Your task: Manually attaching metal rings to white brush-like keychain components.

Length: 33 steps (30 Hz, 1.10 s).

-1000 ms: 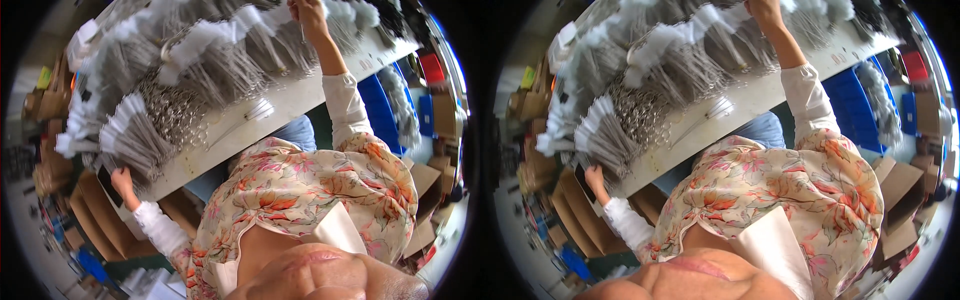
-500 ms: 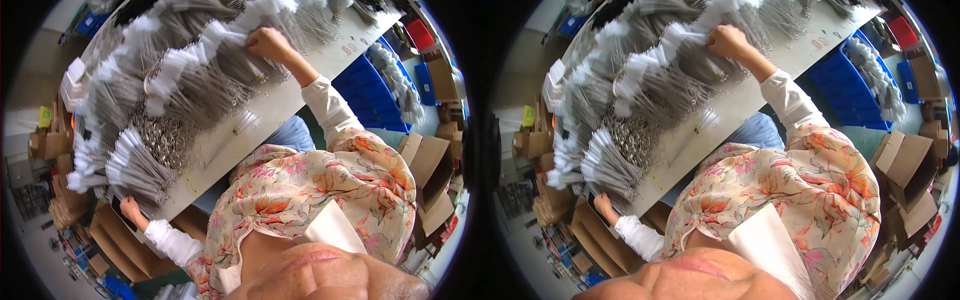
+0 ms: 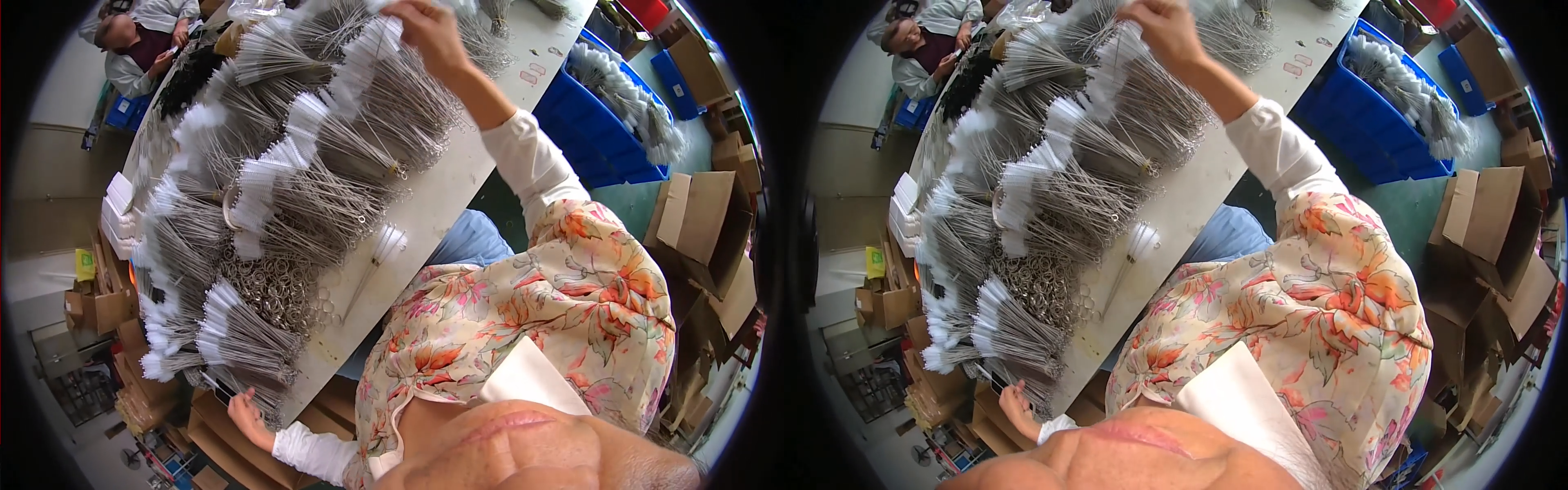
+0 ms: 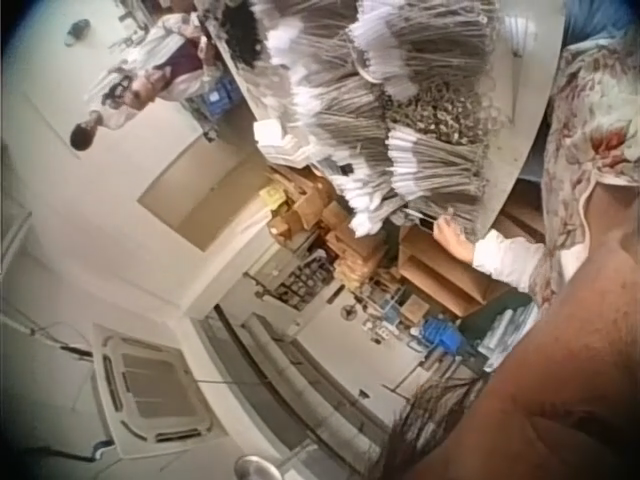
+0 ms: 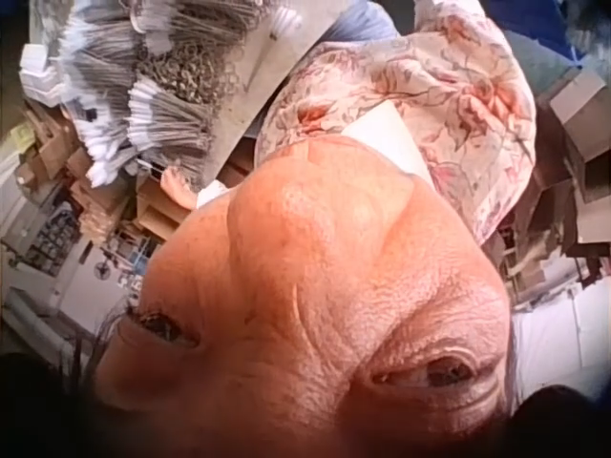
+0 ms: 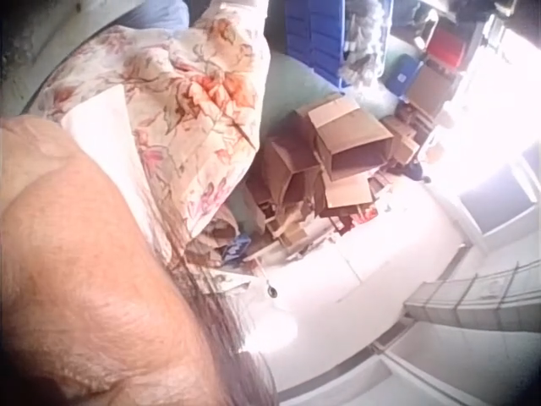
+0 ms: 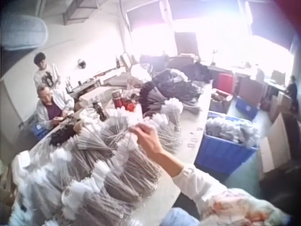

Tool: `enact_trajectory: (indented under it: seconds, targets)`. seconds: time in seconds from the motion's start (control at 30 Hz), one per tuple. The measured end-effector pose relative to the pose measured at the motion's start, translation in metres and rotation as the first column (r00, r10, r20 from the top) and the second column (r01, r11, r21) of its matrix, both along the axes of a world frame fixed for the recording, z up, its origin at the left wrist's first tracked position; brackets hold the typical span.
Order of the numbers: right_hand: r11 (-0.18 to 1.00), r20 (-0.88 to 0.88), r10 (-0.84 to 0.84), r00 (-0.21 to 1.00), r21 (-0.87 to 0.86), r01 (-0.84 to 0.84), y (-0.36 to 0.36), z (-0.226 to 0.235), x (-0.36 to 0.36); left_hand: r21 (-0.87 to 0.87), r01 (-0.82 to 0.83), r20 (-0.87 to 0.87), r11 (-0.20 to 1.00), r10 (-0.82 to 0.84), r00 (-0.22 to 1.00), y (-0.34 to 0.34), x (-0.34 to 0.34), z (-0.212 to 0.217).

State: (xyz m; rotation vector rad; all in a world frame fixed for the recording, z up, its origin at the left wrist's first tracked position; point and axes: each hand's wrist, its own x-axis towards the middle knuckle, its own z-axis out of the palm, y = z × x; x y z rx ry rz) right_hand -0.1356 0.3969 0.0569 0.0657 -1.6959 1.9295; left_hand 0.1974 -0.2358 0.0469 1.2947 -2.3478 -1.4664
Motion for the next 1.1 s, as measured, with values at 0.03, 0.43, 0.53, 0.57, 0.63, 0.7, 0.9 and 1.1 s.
enact_trajectory:
  seconds: [0.03, 0.43, 0.53, 0.57, 0.63, 0.7, 0.9, 1.1]
  targets:
    - [0.997, -0.003, -0.025, 1.000, -0.076, 0.025, 0.021, 0.002, -0.016, 0.022, -0.023, 0.027, 0.999, 0.022, 0.999, 0.005, 0.011, 0.009]
    - [0.375, 0.294, -0.562, 0.773, 0.924, -0.078, 0.162, -0.071, -0.080, 0.072, -0.084, -0.518, 0.994, 0.109, 0.848, 0.084, 0.024, 0.035]
    - [0.341, 0.268, -0.557, 0.786, 0.937, -0.078, 0.170, -0.059, -0.076, 0.166, -0.032, -0.564, 0.986, 0.122, 0.817, 0.099, 0.000, 0.032]
    - [0.331, 0.287, -0.547, 0.787, 0.937, -0.112, 0.173, -0.053, -0.079, 0.228, 0.003, -0.596, 0.974, 0.137, 0.791, 0.099, -0.006, 0.028]
    - [0.321, 0.301, -0.530, 0.793, 0.937, -0.141, 0.157, -0.040, -0.075, 0.363, 0.125, -0.651, 0.923, 0.155, 0.743, 0.113, -0.018, 0.029]
    - [0.420, -0.133, -0.510, 0.850, 0.824, 0.381, 0.129, -0.013, -0.066, 0.411, 0.217, -0.711, 0.885, 0.162, 0.685, 0.135, -0.031, 0.031]
    - [0.960, -0.136, 0.180, 0.974, 0.239, -0.144, -0.021, 0.059, 0.004, 0.089, 0.469, -0.731, 0.879, -0.263, 0.630, 0.225, -0.074, 0.052]
    - [0.252, -0.140, 0.932, 0.333, -0.406, -0.878, -0.192, 0.043, 0.131, -0.399, 0.455, -0.639, 0.796, -0.597, 0.484, 0.299, -0.106, 0.056]
